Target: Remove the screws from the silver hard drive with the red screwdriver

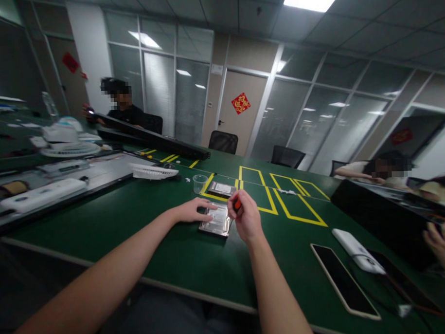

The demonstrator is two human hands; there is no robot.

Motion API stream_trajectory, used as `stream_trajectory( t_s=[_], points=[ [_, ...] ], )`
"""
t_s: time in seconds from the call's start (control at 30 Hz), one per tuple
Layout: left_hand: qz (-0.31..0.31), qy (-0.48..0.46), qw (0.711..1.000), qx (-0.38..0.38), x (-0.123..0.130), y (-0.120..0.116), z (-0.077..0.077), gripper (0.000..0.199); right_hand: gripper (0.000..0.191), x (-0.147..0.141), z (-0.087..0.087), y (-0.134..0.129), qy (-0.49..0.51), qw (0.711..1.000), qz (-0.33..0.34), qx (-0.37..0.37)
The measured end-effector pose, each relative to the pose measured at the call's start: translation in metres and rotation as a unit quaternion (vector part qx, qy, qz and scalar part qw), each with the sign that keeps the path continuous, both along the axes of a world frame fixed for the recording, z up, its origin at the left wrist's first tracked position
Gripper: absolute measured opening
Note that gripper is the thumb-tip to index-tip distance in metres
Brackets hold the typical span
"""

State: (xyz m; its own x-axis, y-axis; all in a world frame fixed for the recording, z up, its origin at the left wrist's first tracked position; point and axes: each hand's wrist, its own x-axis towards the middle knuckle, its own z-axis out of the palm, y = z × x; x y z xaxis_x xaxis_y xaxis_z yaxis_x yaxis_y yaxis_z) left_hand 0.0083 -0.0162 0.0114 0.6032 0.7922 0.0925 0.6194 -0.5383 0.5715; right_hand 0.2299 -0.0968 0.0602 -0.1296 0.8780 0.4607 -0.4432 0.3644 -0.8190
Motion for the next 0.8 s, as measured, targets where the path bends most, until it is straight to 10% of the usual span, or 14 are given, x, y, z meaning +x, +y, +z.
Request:
stream_trajectory(
  t_s=[0.8],
  points=[
    [-0.009, -0.004, 1.000, 0.005, -0.0010, 0.0031, -0.0030, 0.066, 0.034, -0.0010, 0.0033, -0.0005, 0.016, 1.000, 0.002, -0.016]
  ],
)
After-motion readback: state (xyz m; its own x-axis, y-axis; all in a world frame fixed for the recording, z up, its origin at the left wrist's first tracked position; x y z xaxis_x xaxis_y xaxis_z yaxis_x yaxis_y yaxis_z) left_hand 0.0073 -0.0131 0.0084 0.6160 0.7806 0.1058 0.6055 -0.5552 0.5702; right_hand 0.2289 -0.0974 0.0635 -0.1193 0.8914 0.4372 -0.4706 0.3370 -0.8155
